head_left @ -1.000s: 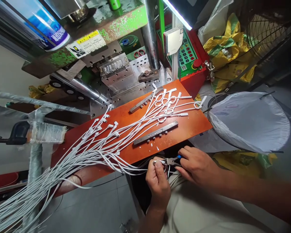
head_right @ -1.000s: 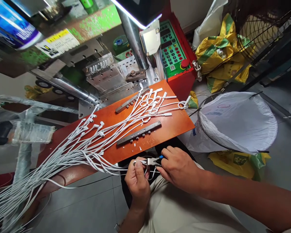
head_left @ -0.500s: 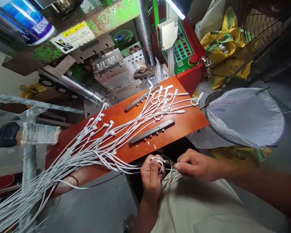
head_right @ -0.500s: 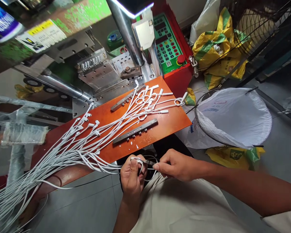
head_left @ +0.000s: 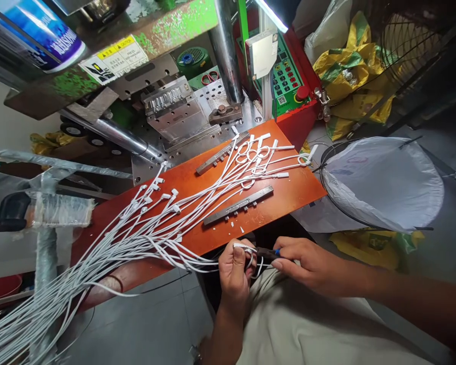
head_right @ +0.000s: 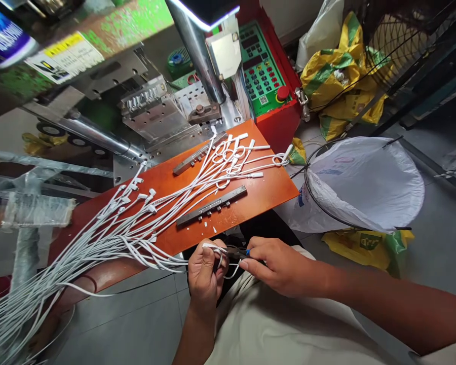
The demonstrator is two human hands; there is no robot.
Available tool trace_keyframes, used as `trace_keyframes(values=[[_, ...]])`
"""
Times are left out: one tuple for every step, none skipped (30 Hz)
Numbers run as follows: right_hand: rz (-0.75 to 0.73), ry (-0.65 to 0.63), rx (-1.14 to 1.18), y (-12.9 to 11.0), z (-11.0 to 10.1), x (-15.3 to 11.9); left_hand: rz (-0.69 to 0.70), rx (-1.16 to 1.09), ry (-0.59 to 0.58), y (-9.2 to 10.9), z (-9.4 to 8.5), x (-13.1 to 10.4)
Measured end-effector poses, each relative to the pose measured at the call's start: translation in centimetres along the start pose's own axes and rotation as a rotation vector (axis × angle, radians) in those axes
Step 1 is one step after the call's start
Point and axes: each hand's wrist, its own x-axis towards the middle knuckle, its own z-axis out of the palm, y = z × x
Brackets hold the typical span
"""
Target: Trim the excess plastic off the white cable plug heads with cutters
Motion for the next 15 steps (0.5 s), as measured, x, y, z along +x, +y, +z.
trace_keyframes(values=[[-0.018, 0.034, -0.098, 0.0, 0.2, -0.3, 0.014, 0.001, 0.022, -0.1, 0.1, -0.1], [-0.035, 0.066, -0.180, 0.1, 0.5, -0.5, 0.033, 0.000, 0.044, -0.2, 0.2, -0.2], [-0.049, 0.096, -0.250, 0.2, 0.8, -0.7, 0.053, 0.004, 0.060, -0.3, 0.3, -0.3], [-0.062, 0.122, -0.312, 0.4, 1.2, -0.9, 0.071, 0.010, 0.073, -0.5, 0.4, -0.3], [-0.074, 0.146, -0.362, 0.6, 1.4, -1.0, 0.088, 0.018, 0.084, -0.6, 0.4, -0.3], [-0.086, 0.162, -0.402, 0.8, 1.6, -1.0, 0.104, 0.027, 0.091, -0.7, 0.5, -0.4], [-0.097, 0.170, -0.430, 0.9, 1.8, -0.9, 0.120, 0.037, 0.095, -0.8, 0.5, -0.4], [-0.108, 0.175, -0.451, 0.9, 1.8, -0.8, 0.137, 0.048, 0.102, -0.9, 0.5, -0.4], [-0.117, 0.177, -0.465, 0.9, 1.8, -0.7, 0.152, 0.059, 0.110, -1.0, 0.6, -0.5], [-0.123, 0.183, -0.476, 0.8, 1.8, -0.6, 0.168, 0.068, 0.118, -1.1, 0.7, -0.5], [-0.128, 0.187, -0.486, 0.8, 1.7, -0.5, 0.179, 0.075, 0.129, -1.2, 0.8, -0.6], [-0.133, 0.195, -0.498, 0.7, 1.7, -0.4, 0.187, 0.079, 0.142, -1.2, 0.9, -0.7], [-0.138, 0.205, -0.510, 0.7, 1.7, -0.4, 0.193, 0.080, 0.157, -1.3, 1.0, -0.7], [-0.145, 0.212, -0.519, 0.8, 1.8, -0.3, 0.197, 0.080, 0.168, -1.3, 1.1, -0.8], [-0.155, 0.216, -0.526, 0.9, 1.8, -0.3, 0.201, 0.080, 0.176, -1.3, 1.2, -0.8]])
